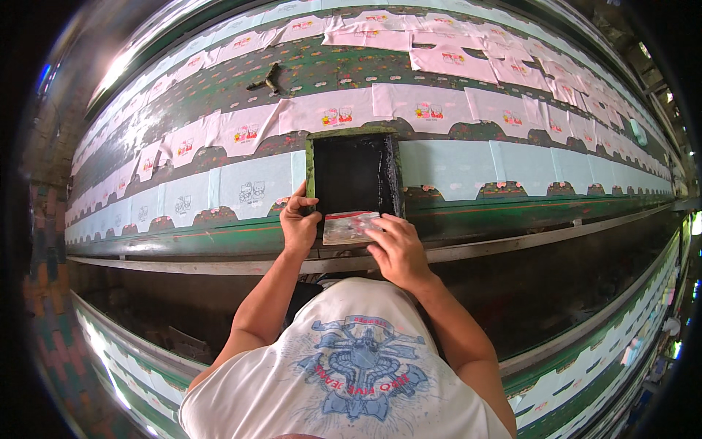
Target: The person uses a squeegee to spread ink across a screen printing frame and presses the ink through onto pink fabric pieces laid out on a long table. The person repeatedly repositions the frame and repeats the squeegee strokes along the table.
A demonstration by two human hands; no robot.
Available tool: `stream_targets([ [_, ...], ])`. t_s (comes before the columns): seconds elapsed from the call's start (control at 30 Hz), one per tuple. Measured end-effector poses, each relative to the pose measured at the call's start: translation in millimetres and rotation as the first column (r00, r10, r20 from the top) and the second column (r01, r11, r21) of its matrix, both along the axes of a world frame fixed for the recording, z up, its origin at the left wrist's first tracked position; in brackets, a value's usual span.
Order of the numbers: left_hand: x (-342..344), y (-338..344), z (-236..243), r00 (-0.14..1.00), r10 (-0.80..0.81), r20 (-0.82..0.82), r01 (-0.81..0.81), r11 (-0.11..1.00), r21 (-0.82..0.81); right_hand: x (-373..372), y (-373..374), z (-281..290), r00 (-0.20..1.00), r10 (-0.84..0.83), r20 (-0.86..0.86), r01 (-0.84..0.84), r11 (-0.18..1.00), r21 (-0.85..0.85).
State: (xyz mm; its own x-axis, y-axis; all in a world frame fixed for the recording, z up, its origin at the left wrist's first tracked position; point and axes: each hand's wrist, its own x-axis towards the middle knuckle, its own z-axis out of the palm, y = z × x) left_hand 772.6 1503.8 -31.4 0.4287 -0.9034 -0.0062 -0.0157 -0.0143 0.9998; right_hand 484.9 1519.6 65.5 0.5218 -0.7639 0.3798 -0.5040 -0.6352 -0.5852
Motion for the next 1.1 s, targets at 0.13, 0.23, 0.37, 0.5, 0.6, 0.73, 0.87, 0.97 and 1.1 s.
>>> stream_targets([
  [0.13,-3,-1,2,1.0,-0.023,0.006,0.023,1.0,-0.003,19,-10,9,0.987,0.106,-0.124,-0.113,0.992,-0.05],
  [0.23,-3,-2,-2,1.0,-0.02,-0.012,0.02,1.0,-0.003,31,-21,12,0.96,0.156,-0.231,-0.169,0.985,-0.036],
  [0.37,-1,-2,-3,0.999,-0.024,-0.023,0.025,1.0,0.019,36,-42,21,0.923,0.183,-0.338,-0.223,0.971,-0.084],
  [0.5,-2,-1,-2,0.993,-0.042,0.107,0.035,0.997,0.063,40,-66,25,0.885,0.252,-0.392,-0.26,0.965,0.034],
  [0.6,2,0,10,0.974,-0.066,0.216,0.048,0.995,0.087,41,-106,40,0.831,0.364,-0.42,-0.263,0.923,0.279],
  [0.73,12,-4,-9,0.995,-0.08,0.06,0.078,0.996,0.038,57,-163,38,0.862,0.33,-0.384,-0.2,0.919,0.34],
  [0.87,18,-9,11,0.976,-0.126,0.178,0.116,0.991,0.064,69,-208,25,0.905,0.205,-0.373,-0.155,0.975,0.16],
  [0.97,21,-10,17,0.964,-0.154,0.217,0.135,0.986,0.097,79,-214,21,0.946,0.084,-0.312,-0.049,0.992,0.118],
  [1.1,22,-10,18,0.974,-0.155,0.163,0.141,0.986,0.092,75,-185,6,0.924,0.056,-0.379,-0.062,0.998,-0.003],
])
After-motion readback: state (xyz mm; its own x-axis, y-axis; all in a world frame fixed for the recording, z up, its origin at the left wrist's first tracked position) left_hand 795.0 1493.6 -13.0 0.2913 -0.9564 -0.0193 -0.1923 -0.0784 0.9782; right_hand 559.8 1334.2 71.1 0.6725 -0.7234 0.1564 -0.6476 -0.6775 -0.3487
